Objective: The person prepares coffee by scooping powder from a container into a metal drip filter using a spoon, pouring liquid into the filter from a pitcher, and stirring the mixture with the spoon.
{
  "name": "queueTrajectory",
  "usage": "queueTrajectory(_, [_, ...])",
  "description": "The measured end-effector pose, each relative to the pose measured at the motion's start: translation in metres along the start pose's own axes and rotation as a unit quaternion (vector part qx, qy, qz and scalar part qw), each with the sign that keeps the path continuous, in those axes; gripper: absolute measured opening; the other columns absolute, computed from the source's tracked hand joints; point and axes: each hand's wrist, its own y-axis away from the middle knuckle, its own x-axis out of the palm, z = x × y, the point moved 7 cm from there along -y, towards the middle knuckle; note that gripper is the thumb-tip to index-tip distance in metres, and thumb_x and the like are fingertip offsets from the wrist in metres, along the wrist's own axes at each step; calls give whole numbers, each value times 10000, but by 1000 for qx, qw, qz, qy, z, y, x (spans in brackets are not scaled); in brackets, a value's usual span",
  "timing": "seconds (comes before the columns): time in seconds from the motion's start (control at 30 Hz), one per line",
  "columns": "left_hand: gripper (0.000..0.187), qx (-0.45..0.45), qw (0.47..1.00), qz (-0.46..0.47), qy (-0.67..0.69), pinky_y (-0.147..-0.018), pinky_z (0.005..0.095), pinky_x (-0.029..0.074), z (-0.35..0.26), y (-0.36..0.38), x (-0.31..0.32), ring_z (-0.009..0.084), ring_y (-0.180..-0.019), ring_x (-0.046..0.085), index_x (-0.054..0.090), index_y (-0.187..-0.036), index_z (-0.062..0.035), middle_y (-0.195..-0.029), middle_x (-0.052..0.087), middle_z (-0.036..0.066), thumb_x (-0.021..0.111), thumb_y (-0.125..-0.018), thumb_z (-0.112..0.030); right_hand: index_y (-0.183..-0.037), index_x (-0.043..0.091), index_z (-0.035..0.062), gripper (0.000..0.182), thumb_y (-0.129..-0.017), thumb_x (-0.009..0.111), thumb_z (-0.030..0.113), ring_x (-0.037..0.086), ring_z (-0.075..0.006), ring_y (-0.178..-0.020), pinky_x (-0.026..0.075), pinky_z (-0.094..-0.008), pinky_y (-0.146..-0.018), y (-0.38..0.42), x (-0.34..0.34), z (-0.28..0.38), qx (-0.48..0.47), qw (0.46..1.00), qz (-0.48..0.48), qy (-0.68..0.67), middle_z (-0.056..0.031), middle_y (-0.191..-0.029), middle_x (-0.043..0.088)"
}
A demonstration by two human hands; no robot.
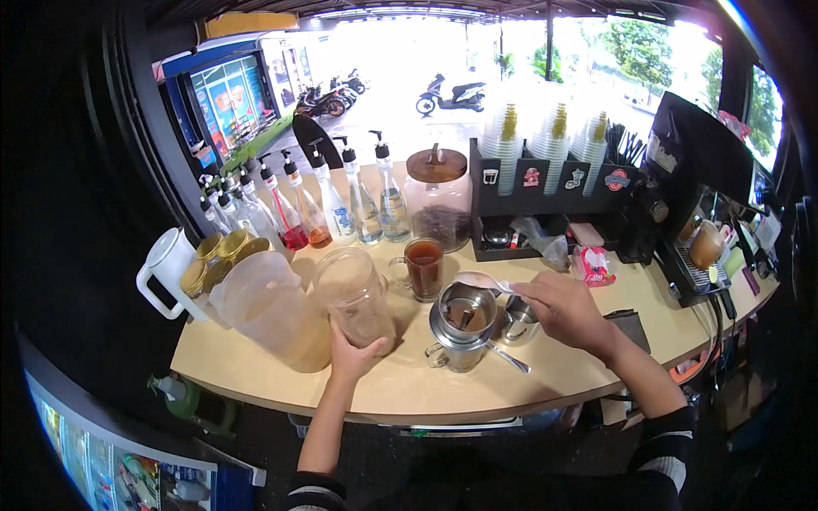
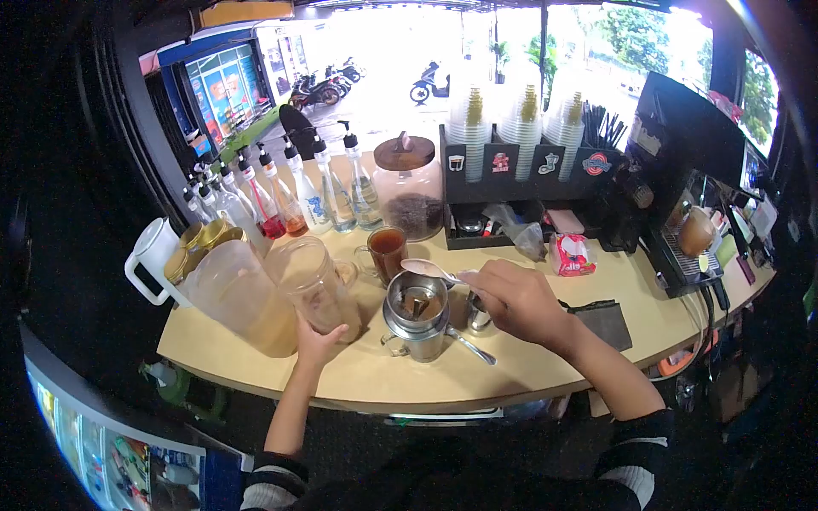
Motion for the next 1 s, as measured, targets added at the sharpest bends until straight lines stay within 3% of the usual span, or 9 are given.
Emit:
queueTrajectory(0.13, [1047, 0, 1000, 1, 5, -978, 417, 410, -10, 3, 0, 305, -1159, 503, 287, -1342, -11, -1259, 482, 206, 893, -535, -290, -941, 667, 20, 115, -842, 627, 62, 612, -291, -721, 488, -358, -645, -28, -1, 9, 34, 992, -19, -116, -122, -782, 617])
queueTrajectory(0.3, [1008, -2, 1000, 18, -16, -960, 423, 420, -4, 2, 0, 317, -1134, 514, 330, -1325, -21, -1226, 501, 200, 888, -540, -319, -943, 667, 37, 130, -824, 620, 54, 609, -281, -722, 478, -357, -656, -91, 6, 43, -26, 989, -41, -140, -106, -787, 610])
queueTrajectory(0.37, [996, 14, 999, 37, -11, -954, 424, 423, -5, 0, 0, 320, -1130, 515, 342, -1322, -24, -1221, 504, 198, 885, -544, -324, -905, 664, 71, 131, -781, 621, 77, 604, -262, -763, 471, -339, -695, -113, 18, 65, -152, 987, -45, 2, -77, -808, 597])
queueTrajectory(0.4, [981, 27, 998, 45, -24, -952, 424, 425, -7, 0, -1, 319, -1124, 518, 348, -1318, -15, -1218, 506, 196, 881, -552, -318, -869, 659, 107, 137, -734, 632, 114, 597, -217, -852, 449, -352, -788, -122, 32, 73, -186, 981, -21, 58, -35, -837, 597])
queueTrajectory(0.43, [967, 38, 997, 52, -36, -950, 423, 427, -11, -1, 0, 318, -1118, 520, 354, -1314, -6, -1216, 508, 193, 877, -560, -311, -869, 659, 107, 137, -734, 632, 114, 597, -217, -852, 449, -352, -788, -132, 39, 77, -190, 980, -19, 57, -35, -837, 597])
queueTrajectory(0.53, [967, 25, 998, 47, -21, -961, 422, 425, -15, -1, -2, 318, -1112, 523, 329, -1331, 14, -1214, 506, 202, 862, -587, -300, -860, 656, 128, 203, -658, 661, 110, 546, -168, -928, 362, -391, -904, -148, 84, 96, -285, 929, 74, 223, 1, -807, 570])
queueTrajectory(0.77, [1012, 21, 998, 38, -44, -989, 422, 411, -15, 1, -2, 331, -1145, 505, 262, -1362, 57, -1279, 467, 243, 845, -617, -300, -863, 656, 117, 144, -721, 643, 98, 560, -187, -973, 331, -432, -1011, -164, 123, 105, -290, 922, 143, 212, -12, -868, 588])
queueTrajectory(1.0, [1074, 27, 999, 28, -27, -1045, 418, 361, -13, 5, -4, 327, -1242, 433, 215, -1408, 43, -1342, 421, 229, 851, -597, -258, -952, 662, 82, 185, -770, 634, 94, 556, -234, -1014, 348, -442, -997, -131, 55, 73, -199, 978, 36, 60, -59, -998, 598])
